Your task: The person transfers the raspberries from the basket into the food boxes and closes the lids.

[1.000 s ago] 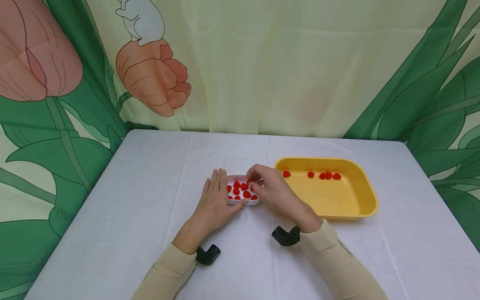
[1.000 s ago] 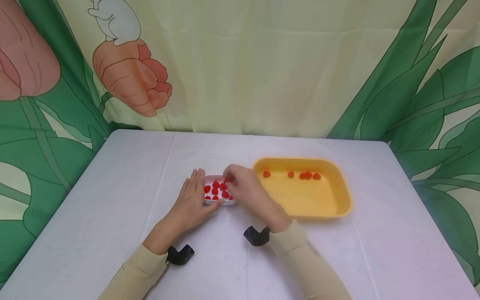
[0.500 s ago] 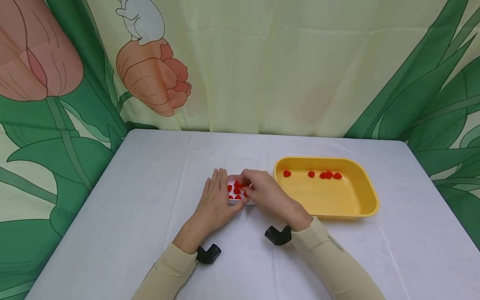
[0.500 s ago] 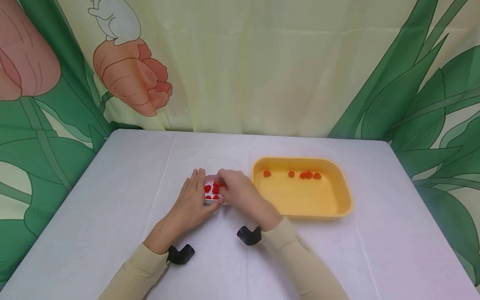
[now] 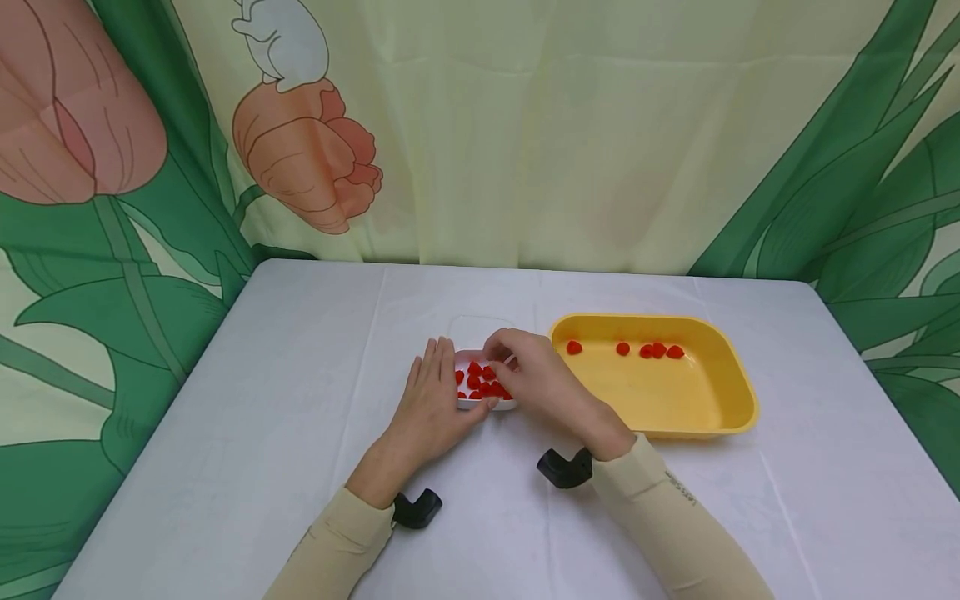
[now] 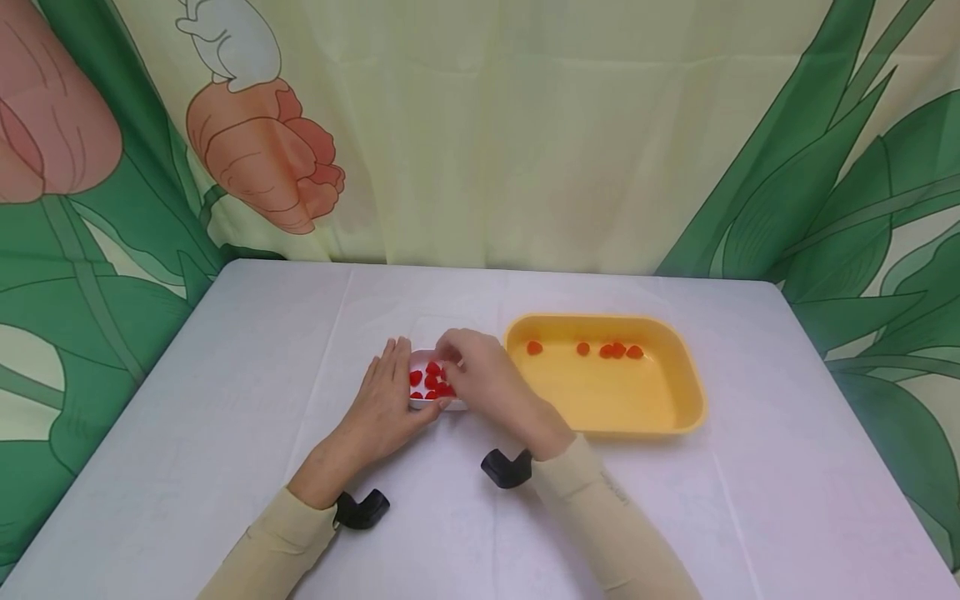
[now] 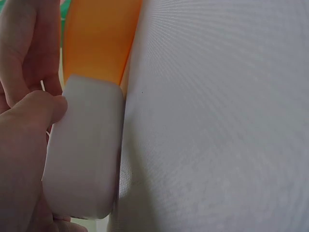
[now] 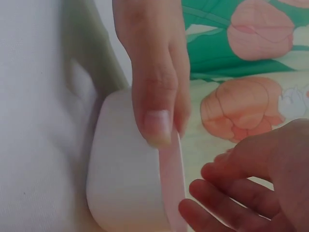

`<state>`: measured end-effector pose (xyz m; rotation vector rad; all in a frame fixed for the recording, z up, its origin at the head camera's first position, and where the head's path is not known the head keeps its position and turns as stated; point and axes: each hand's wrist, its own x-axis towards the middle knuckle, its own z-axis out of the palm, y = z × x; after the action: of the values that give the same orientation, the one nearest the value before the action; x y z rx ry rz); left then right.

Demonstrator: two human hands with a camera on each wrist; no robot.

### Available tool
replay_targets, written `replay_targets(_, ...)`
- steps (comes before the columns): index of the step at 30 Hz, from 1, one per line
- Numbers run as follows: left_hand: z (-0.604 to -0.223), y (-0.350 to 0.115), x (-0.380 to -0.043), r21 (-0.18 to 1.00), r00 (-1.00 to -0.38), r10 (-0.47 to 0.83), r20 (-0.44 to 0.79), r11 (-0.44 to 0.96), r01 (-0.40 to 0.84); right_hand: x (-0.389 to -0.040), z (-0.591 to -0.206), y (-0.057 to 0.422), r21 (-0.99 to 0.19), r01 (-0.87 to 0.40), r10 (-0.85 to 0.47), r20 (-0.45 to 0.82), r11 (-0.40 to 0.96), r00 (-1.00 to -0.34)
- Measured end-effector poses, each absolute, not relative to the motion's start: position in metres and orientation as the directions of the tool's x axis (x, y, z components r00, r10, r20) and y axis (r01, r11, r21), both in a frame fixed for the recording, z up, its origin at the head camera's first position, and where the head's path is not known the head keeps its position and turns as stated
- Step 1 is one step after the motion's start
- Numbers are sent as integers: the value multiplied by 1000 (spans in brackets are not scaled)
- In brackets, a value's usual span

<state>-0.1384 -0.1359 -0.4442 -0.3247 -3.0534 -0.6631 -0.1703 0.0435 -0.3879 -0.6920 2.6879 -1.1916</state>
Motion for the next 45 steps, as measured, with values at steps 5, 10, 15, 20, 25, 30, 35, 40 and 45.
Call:
replay_targets(5, -444, -136, -138, 416, -978, 203, 40, 887, 201, -172, -385, 54, -745, -384, -408, 163, 546, -898)
replay_targets(10, -444, -136, -138, 421, -980, 196, 33, 886, 192, -172, -382, 65, -752, -389, -371, 206, 532, -905)
replay_targets(15, -443, -135, -138, 426, -981, 189, 32, 886, 185, -171, -380, 73, -737, -381, -336, 218, 559, -916)
replay_targets(20, -444, -135, -138, 424, -982, 187, 26, 887, 181, -172, -380, 81, -731, -376, -308, 235, 570, -922)
replay_targets(25, -443, -135, -137, 426, -983, 184, 22, 887, 176, -174, -380, 89, -734, -360, -278, 239, 576, -930)
replay_targets(30, -443, -134, -138, 424, -983, 181, 21, 889, 173, -176, -380, 97, -736, -347, -250, 244, 582, -937)
replay_targets(35, -444, -134, -138, 420, -983, 181, 20, 891, 173, -179, -382, 104, -740, -335, -224, 250, 583, -942)
replay_targets(40, -444, -134, -138, 425, -983, 183, 27, 888, 177, -182, -384, 110, -741, -318, -201, 247, 591, -948)
replay_targets(45, -445, -135, -138, 425, -983, 184, 30, 887, 179, -184, -386, 116, -726, -306, -177, 250, 616, -952)
